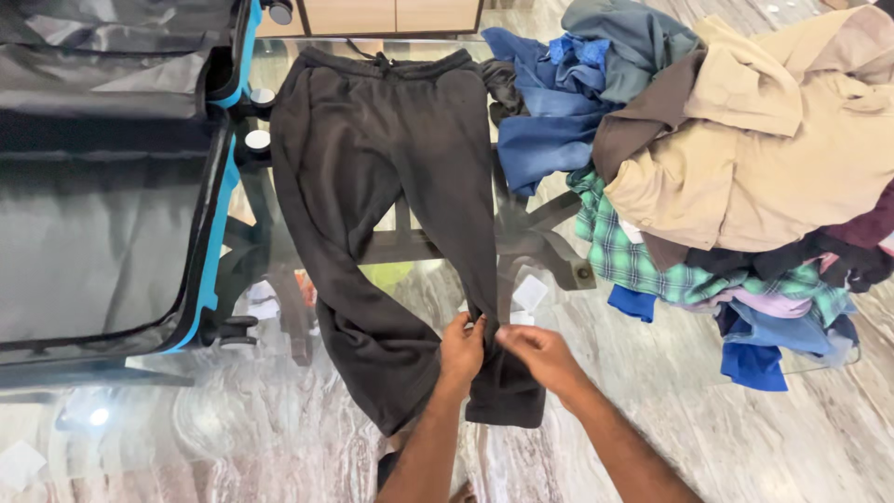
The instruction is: The person takes a pair of black trousers from a pile and folds them neatly on a glass table before placing the folded garment into a suitcase.
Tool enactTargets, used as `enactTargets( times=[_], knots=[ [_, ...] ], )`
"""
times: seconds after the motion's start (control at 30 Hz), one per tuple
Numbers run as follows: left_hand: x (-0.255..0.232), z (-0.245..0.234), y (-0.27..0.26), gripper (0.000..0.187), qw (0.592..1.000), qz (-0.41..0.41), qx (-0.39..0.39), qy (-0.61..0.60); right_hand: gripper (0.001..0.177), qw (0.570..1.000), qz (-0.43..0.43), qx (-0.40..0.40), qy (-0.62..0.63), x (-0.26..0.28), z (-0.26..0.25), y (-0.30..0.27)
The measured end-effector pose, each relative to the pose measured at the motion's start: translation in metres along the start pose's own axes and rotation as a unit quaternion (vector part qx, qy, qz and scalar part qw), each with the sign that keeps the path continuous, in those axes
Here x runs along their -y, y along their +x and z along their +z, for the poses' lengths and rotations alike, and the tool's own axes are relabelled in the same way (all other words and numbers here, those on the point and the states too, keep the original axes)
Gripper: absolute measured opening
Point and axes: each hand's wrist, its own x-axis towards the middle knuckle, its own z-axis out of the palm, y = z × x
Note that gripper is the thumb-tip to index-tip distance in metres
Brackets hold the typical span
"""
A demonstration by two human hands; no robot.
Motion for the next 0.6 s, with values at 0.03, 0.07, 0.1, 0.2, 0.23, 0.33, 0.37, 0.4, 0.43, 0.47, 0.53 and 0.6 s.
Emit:
enactTargets(
  times=[0.03,0.07,0.1,0.2,0.23,0.33,0.37,0.4,0.43,0.47,0.53,0.6],
  knots=[
    [-0.001,-0.001,-0.003,0.029,1.0,0.0,-0.004,0.0,0.032,0.994,0.055,-0.062,0.064,0.003,0.0,0.003],
    [-0.003,0.0,-0.006,0.026,1.0,0.016,0.001,-0.015,0.035,0.978,0.11,-0.122,0.128,0.005,0.0,0.005],
    [-0.005,-0.001,-0.008,0.023,0.999,0.032,0.006,-0.03,0.035,0.978,0.109,-0.118,0.13,0.007,0.0,0.008],
    [-0.012,-0.002,-0.007,0.023,0.994,-0.015,0.056,-0.09,0.029,0.952,0.242,-0.089,0.168,0.005,-0.002,0.02],
    [-0.014,-0.003,-0.006,0.023,0.994,-0.014,0.053,-0.09,0.026,0.959,0.219,-0.076,0.161,0.001,-0.004,0.027],
    [-0.02,-0.013,-0.006,0.032,0.999,0.027,-0.014,0.02,0.022,0.963,0.189,-0.086,0.173,-0.013,-0.006,0.04],
    [-0.023,-0.016,-0.005,0.03,0.996,0.024,-0.021,0.082,0.024,0.958,0.179,-0.116,0.192,-0.016,-0.008,0.045],
    [-0.027,-0.02,-0.004,0.028,0.989,0.021,-0.028,0.144,0.024,0.958,0.179,-0.115,0.194,-0.019,-0.01,0.049],
    [-0.029,-0.023,-0.005,0.028,0.989,0.02,-0.027,0.145,0.025,0.967,0.123,-0.147,0.168,-0.023,-0.012,0.05],
    [-0.032,-0.026,-0.006,0.027,0.983,0.042,-0.054,0.168,0.027,0.972,0.067,-0.178,0.141,-0.025,-0.013,0.052],
    [-0.04,-0.028,0.001,0.026,0.976,0.066,-0.08,0.191,0.029,0.967,0.056,-0.208,0.136,-0.029,-0.019,0.057],
    [-0.04,-0.028,0.006,0.025,0.983,-0.085,-0.044,0.158,0.032,0.961,0.051,-0.238,0.131,-0.035,-0.022,0.055]
  ],
)
